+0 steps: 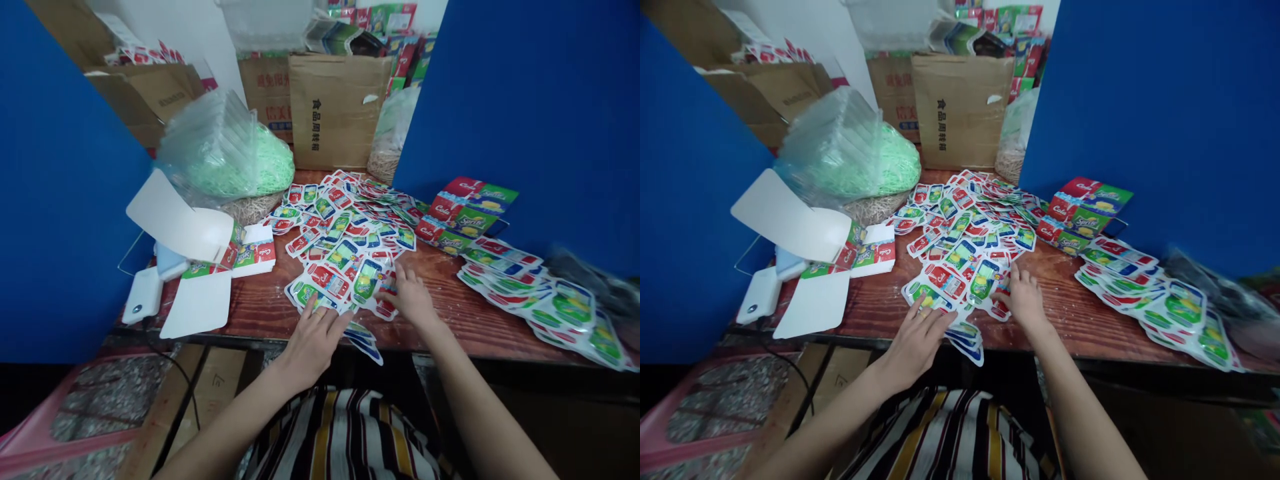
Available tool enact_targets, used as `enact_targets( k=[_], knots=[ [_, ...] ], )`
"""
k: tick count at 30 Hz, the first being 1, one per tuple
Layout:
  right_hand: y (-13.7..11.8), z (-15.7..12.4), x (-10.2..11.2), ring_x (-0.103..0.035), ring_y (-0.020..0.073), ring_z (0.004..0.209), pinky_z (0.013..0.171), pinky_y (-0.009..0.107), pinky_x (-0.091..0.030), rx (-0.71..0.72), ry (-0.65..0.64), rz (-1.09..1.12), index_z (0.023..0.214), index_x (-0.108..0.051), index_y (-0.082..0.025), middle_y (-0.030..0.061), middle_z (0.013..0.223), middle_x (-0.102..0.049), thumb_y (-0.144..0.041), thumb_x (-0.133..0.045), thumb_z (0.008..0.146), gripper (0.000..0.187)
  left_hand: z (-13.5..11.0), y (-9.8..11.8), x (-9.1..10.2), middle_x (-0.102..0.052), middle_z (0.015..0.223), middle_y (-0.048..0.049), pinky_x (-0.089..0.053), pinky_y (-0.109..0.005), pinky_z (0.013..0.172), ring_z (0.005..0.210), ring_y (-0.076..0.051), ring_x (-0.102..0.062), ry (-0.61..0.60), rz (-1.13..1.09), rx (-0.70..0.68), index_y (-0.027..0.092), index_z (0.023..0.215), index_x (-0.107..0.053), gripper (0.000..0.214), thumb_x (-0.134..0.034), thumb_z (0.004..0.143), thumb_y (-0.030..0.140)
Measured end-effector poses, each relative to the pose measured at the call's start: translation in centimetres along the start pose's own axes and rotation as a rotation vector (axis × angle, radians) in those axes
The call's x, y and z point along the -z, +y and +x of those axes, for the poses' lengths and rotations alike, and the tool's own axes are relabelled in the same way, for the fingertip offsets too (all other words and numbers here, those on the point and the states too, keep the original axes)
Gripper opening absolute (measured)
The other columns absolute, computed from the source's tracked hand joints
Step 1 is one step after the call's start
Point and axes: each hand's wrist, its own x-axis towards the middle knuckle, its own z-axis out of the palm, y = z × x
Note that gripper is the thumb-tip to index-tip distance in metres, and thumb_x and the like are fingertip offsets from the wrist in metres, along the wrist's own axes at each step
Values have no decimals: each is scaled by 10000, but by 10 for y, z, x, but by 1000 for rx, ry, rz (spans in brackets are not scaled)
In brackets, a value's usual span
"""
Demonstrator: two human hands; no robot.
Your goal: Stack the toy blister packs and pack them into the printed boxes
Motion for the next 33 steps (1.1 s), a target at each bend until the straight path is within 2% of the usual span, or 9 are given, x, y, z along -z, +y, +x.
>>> enact_targets(
  k=[3,6,9,16,20,23,25,29,33],
  knots=[
    [7,0,-6,-536,358,1029,803,417,-458,15,-17,-93,1338,-471,-90,217,1154,-526,-504,-695,746,756,-3,0,5,-590,927,-70,-453,-450,949,893,-215,-518,-39,-4,11,163,954,-594,243,-456,808,26],
    [14,-4,0,-584,306,937,725,358,-460,-55,0,-33,1258,-528,-112,172,1067,-582,-468,-686,750,640,-15,-6,13,-614,976,-68,-466,-411,889,936,-226,-506,-36,-16,-12,171,951,-596,265,-459,788,14],
    [27,-5,4,-612,272,845,671,334,-443,-133,13,47,1164,-585,-134,129,980,-639,-451,-660,759,520,-28,-16,24,-637,956,-54,-431,-430,955,937,-214,-501,-1,-2,0,171,973,-597,293,-448,787,1],
    [33,-8,12,-592,225,733,674,337,-445,-64,267,321,793,-654,-174,83,804,-646,-535,-539,823,381,-48,-34,40,-639,883,-33,-348,-476,1081,870,-187,-510,-43,48,78,188,931,-609,322,-444,738,-11],
    [3,-12,35,-593,169,671,656,302,-480,-95,327,704,851,-645,-176,38,794,-658,-481,-655,786,312,-56,-36,43,-623,856,-29,-323,-488,1100,853,-182,-508,-54,37,116,183,910,-602,298,-428,755,-3],
    [-37,-16,49,-593,159,694,663,299,-487,-25,490,770,828,-642,-182,31,811,-633,-416,-675,802,237,-56,-36,43,-621,874,-32,-329,-484,1095,857,-186,-505,-53,52,99,176,920,-597,296,-440,748,-7],
    [-65,-22,49,-590,159,705,658,297,-488,67,507,784,802,-633,-191,31,800,-619,-363,-654,832,176,-54,-34,40,-616,898,-39,-347,-483,1081,870,-194,-510,-60,74,82,177,921,-593,295,-450,739,-7],
    [-108,-44,33,-604,154,723,684,295,-500,325,365,903,829,-624,-214,24,790,-639,-206,-599,873,52,-48,-28,34,-573,1116,-118,-445,-462,966,965,-225,-536,-17,110,91,172,940,-591,296,-446,752,-5],
    [-126,-73,19,-636,162,819,728,297,-516,602,122,1059,914,-631,-218,37,855,-664,-111,-530,889,149,-47,-25,31,-395,1430,-163,-481,-426,867,998,-239,-530,32,150,109,169,892,-567,225,-417,814,21]
  ],
)
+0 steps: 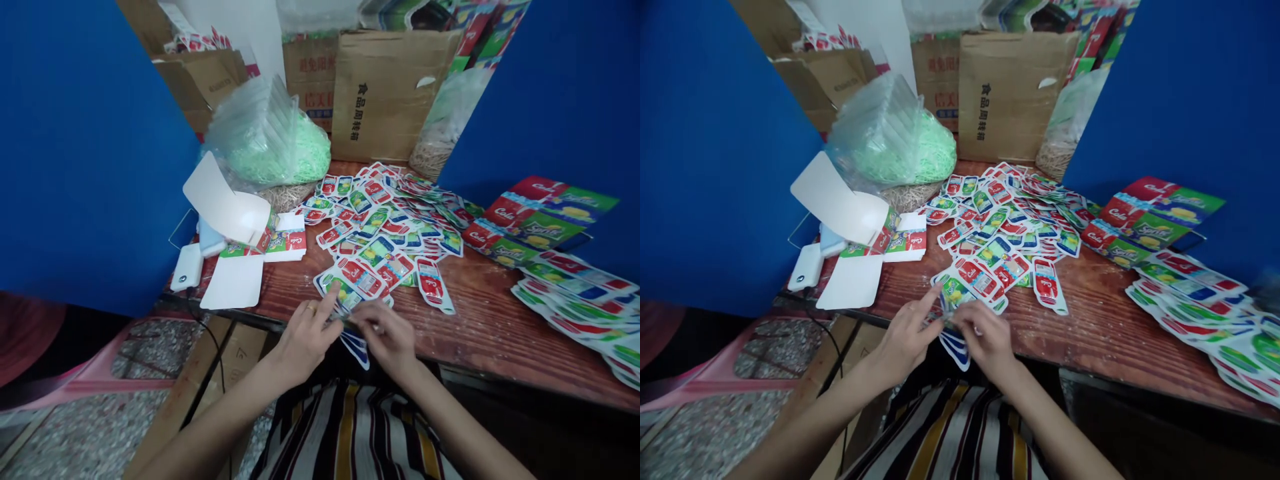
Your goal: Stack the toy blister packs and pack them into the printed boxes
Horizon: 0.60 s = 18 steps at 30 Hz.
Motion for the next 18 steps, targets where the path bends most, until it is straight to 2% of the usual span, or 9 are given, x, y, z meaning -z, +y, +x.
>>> enact_targets(
  k=[1,3,6,7,9,11,12,15,18],
  knots=[
    [-1,-3,-2,-639,163,830,735,295,-519,-8,-49,53,918,-630,-214,41,865,-666,-123,-533,893,137,-1,-1,0,-399,1438,-152,-479,-423,864,981,-234,-527,-24,12,-15,172,883,-559,211,-409,830,34],
    [-1,-5,-1,-646,160,808,727,286,-528,-79,-151,165,925,-626,-204,41,859,-671,-205,-542,910,86,-4,-4,1,-506,1336,-130,-466,-421,880,954,-229,-519,-79,21,-55,179,893,-554,198,-407,844,56],
    [15,1,8,-655,169,873,789,310,-540,-228,-227,175,1030,-613,-193,64,957,-679,-348,-444,966,238,-8,-12,3,-606,1113,-94,-440,-415,924,936,-223,-507,-122,3,-98,177,929,-558,215,-422,824,48],
    [24,3,11,-642,189,967,860,345,-527,-250,-226,81,1104,-598,-190,85,1053,-667,-372,-434,967,280,-9,-15,5,-611,1077,-88,-435,-408,926,923,-219,-502,-122,-7,-108,174,925,-559,219,-423,818,39],
    [45,5,13,-547,262,1181,1003,446,-449,-241,-238,-201,1261,-532,-173,141,1259,-585,-407,-545,908,424,-11,-21,7,-614,1049,-88,-436,-391,905,896,-214,-495,-102,-21,-113,166,919,-561,226,-415,819,25],
    [63,1,9,-417,347,1310,1058,531,-377,-209,-334,-462,1379,-439,-147,192,1394,-472,-406,-684,804,676,-12,-26,9,-619,1012,-89,-435,-381,891,878,-213,-492,-56,-39,-91,156,959,-565,255,-401,826,14],
    [70,-3,5,-375,376,1337,1059,552,-367,-192,-384,-556,1405,-413,-134,208,1424,-436,-395,-704,785,732,-12,-28,9,-620,997,-90,-433,-379,892,877,-215,-491,-32,-46,-71,148,1016,-565,287,-394,831,10],
    [77,-11,-3,-359,393,1347,1060,544,-372,-123,-464,-737,1362,-480,-94,222,1410,-454,-309,-620,854,568,-12,-33,9,-623,984,-89,-425,-374,907,893,-220,-485,24,-68,-25,125,1204,-514,394,-383,852,8],
    [68,-7,-1,-480,363,1263,1006,488,-439,-68,-524,-800,1311,-527,-51,230,1300,-557,-226,-474,921,431,-9,-34,9,-628,976,-78,-423,-364,889,897,-215,-476,-7,-101,-41,146,1144,-558,349,-398,863,17]
  ],
)
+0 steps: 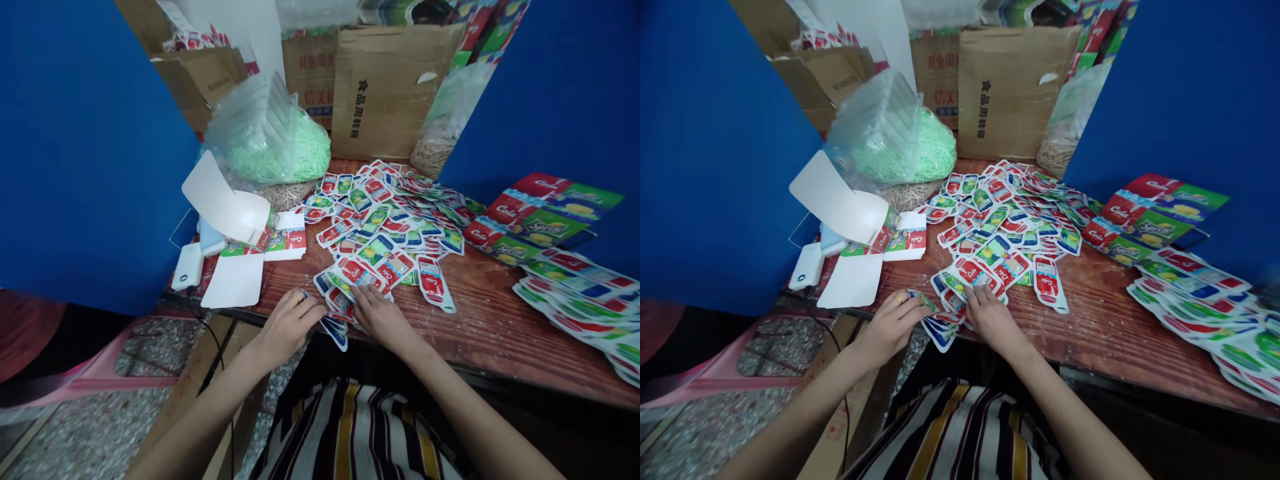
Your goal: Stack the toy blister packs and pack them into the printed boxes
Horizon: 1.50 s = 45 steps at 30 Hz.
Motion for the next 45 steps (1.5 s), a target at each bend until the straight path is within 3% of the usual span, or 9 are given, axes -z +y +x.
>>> enact_targets(
  k=[4,9,14,17,25,31,38,42,45],
  knots=[
    [5,6,31,-676,260,908,765,349,-525,-90,-33,46,1251,-572,-91,159,1032,-698,-238,-381,958,379,4,1,1,-625,942,-73,-421,-355,834,849,-206,-445,-55,12,2,159,973,-605,281,-407,847,6],
    [13,14,52,-651,192,656,623,269,-446,-205,-30,275,995,-688,-194,49,754,-708,-371,-506,915,266,6,0,0,-616,951,-67,-404,-354,839,857,-210,-421,-90,21,18,153,955,-594,275,-410,836,-12],
    [4,23,46,-597,153,672,620,247,-444,-408,385,722,986,-602,-189,30,814,-665,-428,-537,884,268,6,-2,-1,-604,918,-59,-395,-354,851,862,-208,-415,-94,6,47,163,962,-588,266,-400,857,6],
    [-8,25,44,-575,133,672,603,231,-451,-400,449,1005,981,-551,-192,9,823,-640,-444,-567,867,277,6,-2,1,-606,928,-57,-394,-353,834,857,-208,-415,-90,-8,75,167,971,-586,280,-390,857,3],
    [-37,30,65,-582,122,637,623,228,-426,-181,380,624,928,-694,-175,18,792,-697,-368,-595,873,224,8,0,1,-595,926,-58,-399,-350,840,868,-211,-416,-100,7,52,156,954,-576,239,-410,860,12],
    [-41,47,69,-569,125,606,607,226,-406,-266,389,623,1012,-671,-171,22,753,-681,-404,-511,917,298,10,-1,1,-591,921,-55,-412,-353,843,864,-209,-426,-112,35,51,167,950,-576,262,-406,843,-1],
    [-47,80,76,-444,95,523,524,221,-297,-134,-30,628,706,-641,-150,-9,563,-556,-362,-578,853,266,13,2,-1,-550,983,-93,-480,-375,833,913,-216,-479,-36,92,1,161,938,-591,248,-411,837,24],
    [-53,99,64,-462,97,462,462,213,-347,-286,-403,1160,743,-597,-149,-11,542,-526,-661,-470,847,538,16,2,-2,-437,1276,-155,-452,-516,953,1244,-322,-393,127,181,13,175,979,-594,241,-461,829,44],
    [-51,97,50,-525,100,503,502,227,-439,-365,-571,1556,790,-592,-138,29,643,-576,-756,-256,864,707,14,-4,-1,-404,1371,-156,-304,-618,1084,1359,-352,-285,38,202,-62,165,1031,-568,287,-471,804,18]
  ],
)
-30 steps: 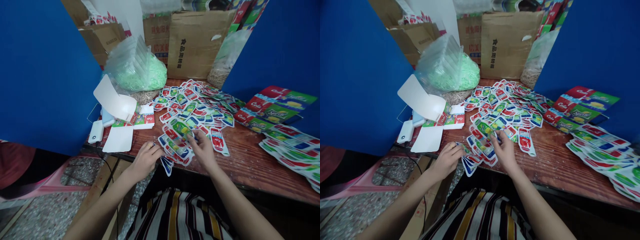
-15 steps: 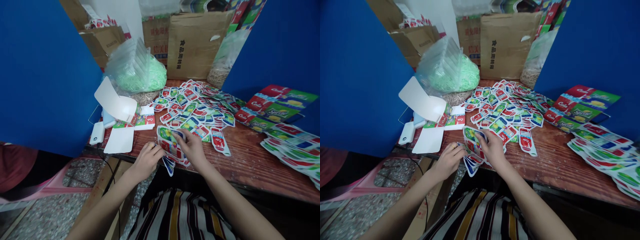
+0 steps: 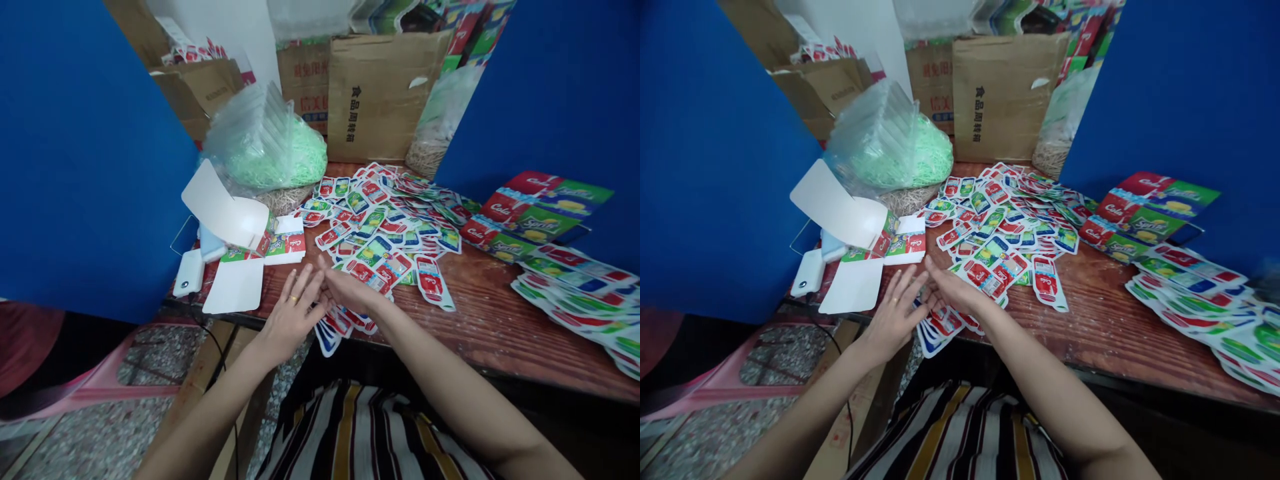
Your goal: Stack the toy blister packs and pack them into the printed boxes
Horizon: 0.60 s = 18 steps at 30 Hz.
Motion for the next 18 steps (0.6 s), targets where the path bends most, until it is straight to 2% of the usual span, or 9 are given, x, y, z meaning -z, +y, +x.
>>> enact_targets(
  k=[2,3,6,8,9,11,13,16,18],
  knots=[
    [8,-4,8,-582,114,575,568,248,-489,45,-38,78,946,-610,-142,47,741,-622,-709,-329,880,636,-4,-6,-2,-529,1208,-135,-272,-608,1118,1255,-294,-426,-99,-27,-44,151,997,-554,263,-442,805,12],
    [12,-8,14,-603,124,609,599,263,-506,100,2,45,1030,-603,-151,53,788,-641,-668,-402,878,575,-6,-9,-2,-569,1093,-109,-273,-599,1125,1157,-260,-496,-134,-47,-42,152,967,-546,253,-421,803,6],
    [19,-29,40,-639,170,742,725,330,-527,301,380,-356,1106,-607,-164,75,910,-673,-529,-515,875,441,-12,-18,-4,-577,930,-61,-304,-575,1124,951,-206,-554,-159,-129,35,159,972,-515,320,-378,754,-31],
    [27,-45,56,-637,231,902,845,402,-502,323,643,-757,1116,-627,-154,113,1008,-673,-492,-510,885,425,-15,-23,-5,-583,1006,-78,-305,-568,1125,980,-207,-550,-140,-194,88,141,1132,-472,478,-377,706,-55],
    [33,-52,61,-616,270,1002,902,438,-478,290,697,-940,1171,-614,-145,142,1087,-658,-488,-523,878,460,-16,-25,-5,-581,1067,-92,-299,-567,1128,1023,-211,-543,-124,-224,107,131,1226,-422,571,-381,690,-61],
    [50,-62,65,-523,342,1189,981,492,-428,197,667,-1217,1336,-506,-113,209,1274,-567,-488,-609,823,644,-18,-29,-6,-561,1162,-107,-281,-565,1131,1102,-218,-519,-110,-268,134,132,1330,-339,685,-387,675,-65],
    [69,-65,60,-396,398,1311,1012,533,-395,132,591,-1405,1436,-377,-78,268,1411,-423,-462,-676,777,819,-20,-32,-6,-558,1134,-94,-308,-550,1107,1083,-217,-522,-121,-279,151,157,1274,-410,626,-393,687,-59],
    [89,-64,51,-298,431,1364,1032,564,-356,124,562,-1591,1407,-419,-38,297,1465,-323,-374,-587,863,660,-20,-35,-3,-553,1044,-83,-436,-451,965,983,-217,-525,-193,-263,170,180,1066,-531,399,-416,745,-26],
    [87,-65,52,-412,378,1310,1017,497,-393,147,556,-1606,1342,-496,-41,273,1403,-435,-278,-460,930,478,-20,-37,2,-563,1065,-93,-457,-394,883,986,-225,-513,-234,-255,161,187,1019,-548,331,-432,775,-4]
  ],
)
